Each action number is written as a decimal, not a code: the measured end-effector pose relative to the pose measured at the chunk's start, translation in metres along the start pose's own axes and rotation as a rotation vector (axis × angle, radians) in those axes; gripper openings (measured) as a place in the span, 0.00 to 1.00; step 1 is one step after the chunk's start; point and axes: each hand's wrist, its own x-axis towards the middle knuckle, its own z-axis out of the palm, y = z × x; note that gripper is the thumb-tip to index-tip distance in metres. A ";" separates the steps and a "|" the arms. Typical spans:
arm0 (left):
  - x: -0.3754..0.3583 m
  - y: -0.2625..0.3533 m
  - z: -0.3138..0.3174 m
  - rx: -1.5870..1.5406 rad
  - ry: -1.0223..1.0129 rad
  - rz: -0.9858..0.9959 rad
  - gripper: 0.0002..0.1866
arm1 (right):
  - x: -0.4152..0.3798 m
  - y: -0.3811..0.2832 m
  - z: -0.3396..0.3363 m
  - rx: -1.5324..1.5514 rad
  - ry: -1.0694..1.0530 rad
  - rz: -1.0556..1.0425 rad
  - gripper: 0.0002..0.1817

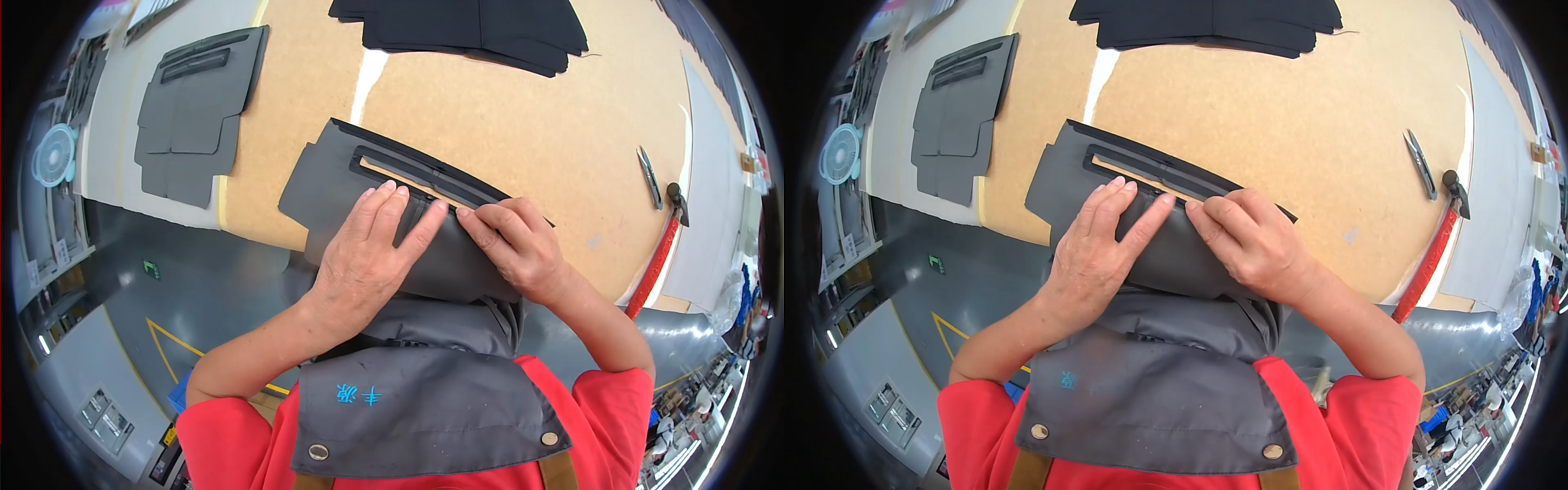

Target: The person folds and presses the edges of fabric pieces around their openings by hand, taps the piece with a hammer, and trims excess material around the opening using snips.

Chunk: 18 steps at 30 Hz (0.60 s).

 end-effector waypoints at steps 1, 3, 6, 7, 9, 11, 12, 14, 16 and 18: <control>0.001 0.001 -0.001 0.019 -0.005 0.001 0.32 | -0.001 -0.001 -0.001 -0.034 -0.021 -0.030 0.23; 0.003 0.006 -0.005 0.055 -0.010 0.002 0.31 | 0.000 -0.003 -0.003 -0.067 -0.033 -0.050 0.23; 0.005 0.014 0.002 0.028 0.044 0.059 0.31 | 0.004 -0.004 -0.006 -0.075 -0.040 -0.025 0.21; 0.003 0.016 0.005 0.026 0.034 0.057 0.31 | 0.004 -0.004 -0.006 -0.068 -0.044 -0.006 0.20; 0.002 0.018 0.008 0.024 0.013 0.060 0.30 | 0.003 -0.003 -0.004 -0.001 0.018 0.093 0.16; 0.004 0.016 0.005 0.005 0.015 0.043 0.29 | 0.001 -0.003 -0.002 0.062 0.060 0.166 0.14; 0.006 0.014 0.002 -0.002 0.015 0.035 0.28 | 0.001 -0.003 -0.001 0.089 0.071 0.189 0.13; 0.012 0.013 -0.001 -0.030 0.006 0.007 0.28 | 0.001 -0.002 -0.001 0.112 0.096 0.218 0.13; 0.016 0.012 -0.001 -0.054 0.008 -0.005 0.28 | 0.005 0.002 0.001 0.105 0.121 0.223 0.14; 0.016 0.011 0.000 -0.073 0.014 -0.014 0.29 | 0.001 0.006 0.003 0.089 0.112 0.166 0.16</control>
